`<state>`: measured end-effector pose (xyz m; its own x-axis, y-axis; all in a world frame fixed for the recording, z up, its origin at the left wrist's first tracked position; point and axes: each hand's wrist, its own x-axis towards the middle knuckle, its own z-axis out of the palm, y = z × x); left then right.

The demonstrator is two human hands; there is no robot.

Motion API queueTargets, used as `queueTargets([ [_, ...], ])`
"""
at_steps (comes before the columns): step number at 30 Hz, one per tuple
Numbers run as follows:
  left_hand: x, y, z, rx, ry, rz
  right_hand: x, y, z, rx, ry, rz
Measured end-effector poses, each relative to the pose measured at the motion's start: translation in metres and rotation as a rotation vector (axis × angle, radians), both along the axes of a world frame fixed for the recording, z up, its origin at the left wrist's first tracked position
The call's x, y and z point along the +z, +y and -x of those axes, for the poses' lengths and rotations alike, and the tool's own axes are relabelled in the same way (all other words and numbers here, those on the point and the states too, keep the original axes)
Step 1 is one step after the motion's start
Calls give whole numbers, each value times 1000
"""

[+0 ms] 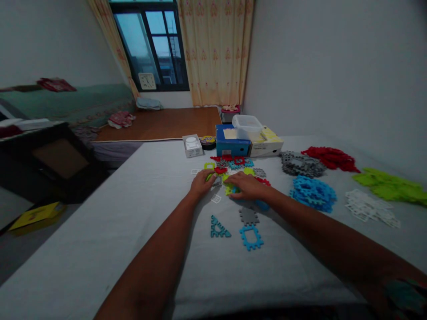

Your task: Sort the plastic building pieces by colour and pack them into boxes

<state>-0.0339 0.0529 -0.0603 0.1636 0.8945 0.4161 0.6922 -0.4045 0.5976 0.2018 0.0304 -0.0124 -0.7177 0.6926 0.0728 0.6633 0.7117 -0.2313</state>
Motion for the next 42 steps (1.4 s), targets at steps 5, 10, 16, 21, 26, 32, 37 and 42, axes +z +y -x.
queueTargets([
  [5, -3, 0, 3, 21, -15, 12, -4, 5, -22, 36, 94, 55],
  [10, -7, 1, 6, 40, -24, 43, -2, 31, -40, -220, 112, -66],
  [16, -6, 2, 7, 65, -28, 42, -5, 35, -13, -267, 2, -123],
  [21, -6, 2, 8, 76, -68, 32, -14, 19, 10, -55, 39, -20],
  [26, -7, 2, 8, 108, -114, 49, -3, 4, -3, 161, 148, 242],
  [32, -6, 3, 6, 140, -123, 78, -4, 15, -17, -40, 468, 255],
  [37, -7, 3, 6, 137, -101, 84, -15, 30, -23, -272, 588, 22],
  [42, -10, 6, 6, 127, -91, 72, -18, 23, -17, -153, 417, -178],
])
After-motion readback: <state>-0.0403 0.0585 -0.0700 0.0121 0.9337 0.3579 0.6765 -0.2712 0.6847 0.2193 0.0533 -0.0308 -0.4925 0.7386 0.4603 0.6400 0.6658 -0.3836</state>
